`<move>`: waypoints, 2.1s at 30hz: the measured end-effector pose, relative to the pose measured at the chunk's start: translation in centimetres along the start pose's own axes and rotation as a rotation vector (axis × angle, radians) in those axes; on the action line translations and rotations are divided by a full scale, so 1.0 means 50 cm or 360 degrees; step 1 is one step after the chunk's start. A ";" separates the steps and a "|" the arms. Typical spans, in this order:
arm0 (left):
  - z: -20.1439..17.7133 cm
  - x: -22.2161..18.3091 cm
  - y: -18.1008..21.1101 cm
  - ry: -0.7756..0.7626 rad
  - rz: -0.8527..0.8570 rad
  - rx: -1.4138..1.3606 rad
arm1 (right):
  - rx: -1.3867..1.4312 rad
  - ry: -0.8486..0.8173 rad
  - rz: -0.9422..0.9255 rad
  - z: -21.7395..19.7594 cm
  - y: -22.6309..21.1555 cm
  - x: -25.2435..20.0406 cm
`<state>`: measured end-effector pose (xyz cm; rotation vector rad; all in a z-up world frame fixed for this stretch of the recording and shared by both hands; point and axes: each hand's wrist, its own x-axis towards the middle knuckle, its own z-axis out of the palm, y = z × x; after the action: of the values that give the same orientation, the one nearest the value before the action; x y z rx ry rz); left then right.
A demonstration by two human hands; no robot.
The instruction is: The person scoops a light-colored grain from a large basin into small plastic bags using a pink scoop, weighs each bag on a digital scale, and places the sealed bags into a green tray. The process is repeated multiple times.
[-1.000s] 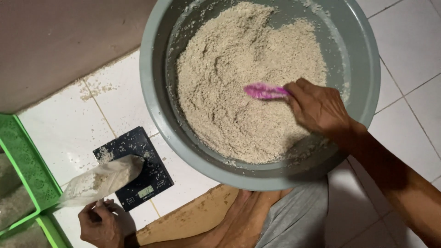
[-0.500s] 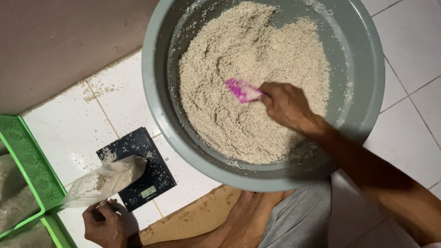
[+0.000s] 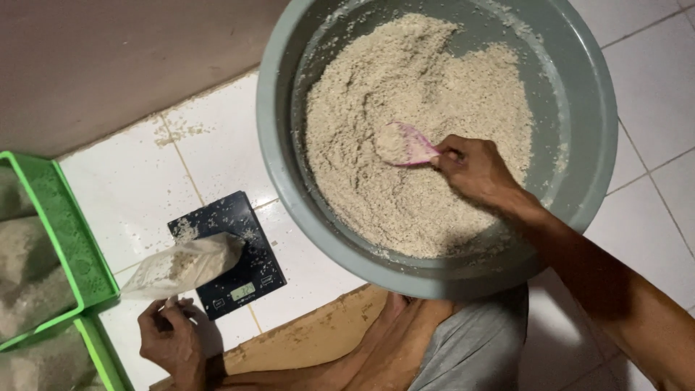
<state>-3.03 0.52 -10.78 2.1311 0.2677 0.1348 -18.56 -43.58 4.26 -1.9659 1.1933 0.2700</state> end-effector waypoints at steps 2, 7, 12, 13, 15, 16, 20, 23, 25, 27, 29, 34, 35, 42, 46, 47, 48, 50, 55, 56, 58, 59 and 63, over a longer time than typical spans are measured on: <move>-0.004 0.004 0.001 -0.0065 -0.0068 -0.0033 | -0.0034 0.0125 -0.0114 -0.011 0.007 -0.001; 0.016 0.014 -0.035 -0.0026 0.0028 0.0012 | -0.0098 0.0171 -0.0516 -0.032 0.056 0.012; -0.002 0.012 -0.034 -0.0029 0.0045 -0.0034 | -0.0238 0.0211 -0.0620 -0.012 -0.065 -0.064; -0.005 0.010 -0.014 -0.0075 -0.0001 -0.0059 | -0.0248 0.0188 -0.0481 -0.002 -0.106 -0.095; -0.013 0.006 0.007 -0.0088 -0.0067 -0.0084 | -0.0277 0.0145 -0.0368 0.022 -0.160 -0.127; -0.017 0.003 0.008 -0.0110 -0.0058 -0.0112 | -0.0240 0.0080 -0.0477 0.036 -0.174 -0.127; -0.022 0.006 0.018 -0.0221 -0.0052 -0.0165 | -0.0178 -0.0147 -0.0803 0.088 -0.250 -0.143; -0.011 0.012 -0.011 -0.0208 0.0065 -0.0170 | -0.0331 -0.0251 -0.1055 0.130 -0.299 -0.138; -0.016 0.010 0.006 -0.0211 0.0004 -0.0187 | -0.0380 -0.0255 -0.1145 0.153 -0.324 -0.137; -0.019 0.009 0.014 -0.0214 -0.0063 -0.0198 | -0.0427 -0.0266 -0.1234 0.173 -0.343 -0.139; -0.017 0.010 0.015 -0.0192 -0.0069 -0.0211 | -0.0268 -0.0420 -0.1375 0.187 -0.354 -0.144; -0.008 0.016 0.007 -0.0175 -0.0006 -0.0218 | -0.0769 -0.0184 -0.1834 0.212 -0.350 -0.120; -0.008 0.015 0.007 -0.0176 0.0022 -0.0218 | -0.0863 -0.0147 -0.1930 0.214 -0.349 -0.123; -0.008 0.015 0.005 -0.0198 0.0003 -0.0241 | -0.1451 0.0272 -0.2153 0.236 -0.328 -0.139; -0.008 0.014 0.004 -0.0209 -0.0017 -0.0243 | -0.1385 0.0335 -0.2226 0.245 -0.331 -0.154; -0.008 0.015 0.003 -0.0204 -0.0012 -0.0243 | -0.1361 0.0318 -0.2203 0.246 -0.331 -0.154; -0.008 0.015 0.003 -0.0204 -0.0011 -0.0242 | -0.1359 0.0320 -0.2202 0.245 -0.337 -0.162; -0.008 0.014 0.002 -0.0205 -0.0014 -0.0229 | -0.1057 0.0119 -0.2158 0.241 -0.348 -0.177; -0.011 0.013 0.007 -0.0193 -0.0025 -0.0243 | -0.0664 -0.0166 -0.1863 0.238 -0.329 -0.133; -0.013 0.012 0.014 -0.0212 -0.0111 -0.0270 | -0.0529 -0.0247 -0.1700 0.235 -0.327 -0.130; -0.017 0.011 0.014 -0.0193 -0.0045 -0.0247 | -0.0408 -0.0308 -0.1399 0.232 -0.331 -0.139; -0.017 0.011 0.016 -0.0169 0.0023 -0.0227 | -0.0290 -0.0368 -0.1104 0.229 -0.332 -0.143; -0.020 0.009 0.030 -0.0162 -0.0113 -0.0327 | -0.0080 -0.0337 -0.0872 0.215 -0.317 -0.148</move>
<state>-2.59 0.64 -8.96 1.9152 0.2580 0.0112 -7.24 -27.30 9.55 -2.1589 0.4894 0.2147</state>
